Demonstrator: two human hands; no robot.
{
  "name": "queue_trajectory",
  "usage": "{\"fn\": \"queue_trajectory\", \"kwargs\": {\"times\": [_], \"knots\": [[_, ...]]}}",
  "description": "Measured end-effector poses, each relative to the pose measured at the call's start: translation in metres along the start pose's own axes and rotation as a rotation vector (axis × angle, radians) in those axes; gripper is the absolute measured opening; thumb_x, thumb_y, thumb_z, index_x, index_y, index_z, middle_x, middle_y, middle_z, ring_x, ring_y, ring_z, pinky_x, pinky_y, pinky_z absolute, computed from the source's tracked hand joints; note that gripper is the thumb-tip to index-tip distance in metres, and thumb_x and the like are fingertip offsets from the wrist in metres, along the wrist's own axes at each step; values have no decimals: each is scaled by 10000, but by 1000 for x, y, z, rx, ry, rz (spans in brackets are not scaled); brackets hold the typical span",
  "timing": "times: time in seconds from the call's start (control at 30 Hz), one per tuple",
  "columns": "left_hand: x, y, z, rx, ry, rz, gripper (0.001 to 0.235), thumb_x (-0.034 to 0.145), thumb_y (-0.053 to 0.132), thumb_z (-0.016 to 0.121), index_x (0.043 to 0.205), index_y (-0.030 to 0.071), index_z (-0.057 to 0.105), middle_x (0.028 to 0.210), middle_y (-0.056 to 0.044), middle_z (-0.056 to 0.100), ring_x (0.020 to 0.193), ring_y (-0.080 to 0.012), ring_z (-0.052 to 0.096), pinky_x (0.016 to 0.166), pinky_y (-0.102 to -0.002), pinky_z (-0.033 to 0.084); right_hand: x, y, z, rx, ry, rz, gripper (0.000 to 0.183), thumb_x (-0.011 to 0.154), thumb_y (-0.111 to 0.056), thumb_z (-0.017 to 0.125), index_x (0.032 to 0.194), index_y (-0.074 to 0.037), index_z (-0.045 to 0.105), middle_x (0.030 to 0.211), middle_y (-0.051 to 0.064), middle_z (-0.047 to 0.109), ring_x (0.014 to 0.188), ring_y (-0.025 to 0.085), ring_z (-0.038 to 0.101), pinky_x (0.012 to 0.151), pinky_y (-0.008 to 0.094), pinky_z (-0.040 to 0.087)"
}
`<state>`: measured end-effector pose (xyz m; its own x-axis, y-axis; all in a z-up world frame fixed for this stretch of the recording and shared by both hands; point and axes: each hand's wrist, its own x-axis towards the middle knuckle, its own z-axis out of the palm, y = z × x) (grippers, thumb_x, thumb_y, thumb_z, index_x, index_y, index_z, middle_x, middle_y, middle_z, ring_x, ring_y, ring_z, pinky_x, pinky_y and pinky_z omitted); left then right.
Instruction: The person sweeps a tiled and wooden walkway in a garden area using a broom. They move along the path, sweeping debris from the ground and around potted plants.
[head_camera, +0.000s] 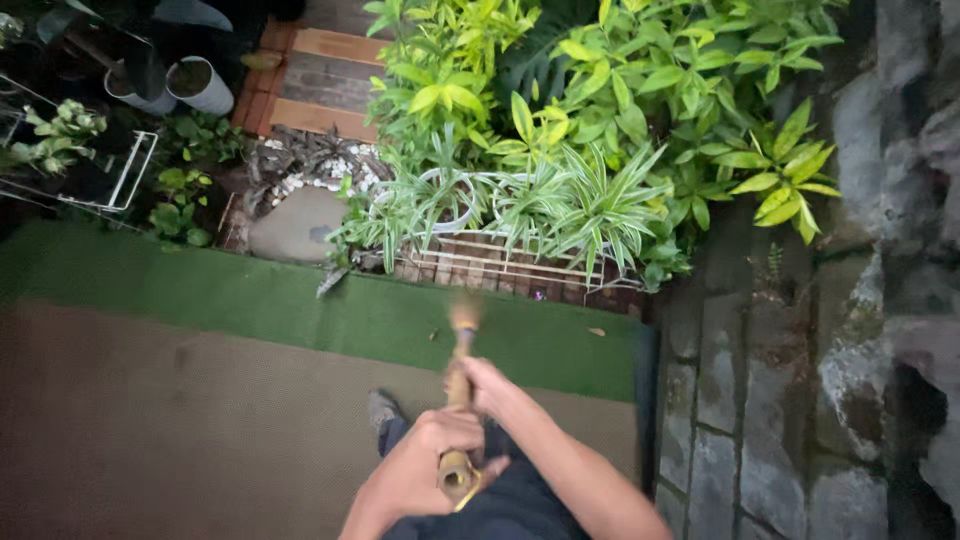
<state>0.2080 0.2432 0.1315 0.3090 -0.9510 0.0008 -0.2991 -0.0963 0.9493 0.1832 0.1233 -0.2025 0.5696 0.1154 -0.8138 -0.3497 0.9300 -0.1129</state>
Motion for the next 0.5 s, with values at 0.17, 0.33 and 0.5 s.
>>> {"fn": "queue_trajectory", "kwargs": {"times": [0.17,0.33,0.5], "knots": [[7,-27,16,-201,126,68,310,887,85,816,712,35,566,659,-60,571,625,-195,563,604,-339,467,-55,-32,-103,55,297,-20,245,902,-211,647,1078,-70,553,956,147,643,827,311,686,770,513,607],[30,-68,49,-392,139,-146,255,945,96,742,779,11,569,744,-99,602,669,-165,533,607,-319,436,-70,-55,-114,-50,364,-87,238,906,-238,591,1052,-57,541,925,147,632,786,313,671,710,502,588],[3,-76,28,-126,78,-6,140,843,64,751,813,18,622,795,-127,646,707,-289,631,654,-384,503,-50,0,-59,-29,-104,-153,218,1021,-330,674,994,-116,640,792,31,610,637,173,606,566,357,512]]}}
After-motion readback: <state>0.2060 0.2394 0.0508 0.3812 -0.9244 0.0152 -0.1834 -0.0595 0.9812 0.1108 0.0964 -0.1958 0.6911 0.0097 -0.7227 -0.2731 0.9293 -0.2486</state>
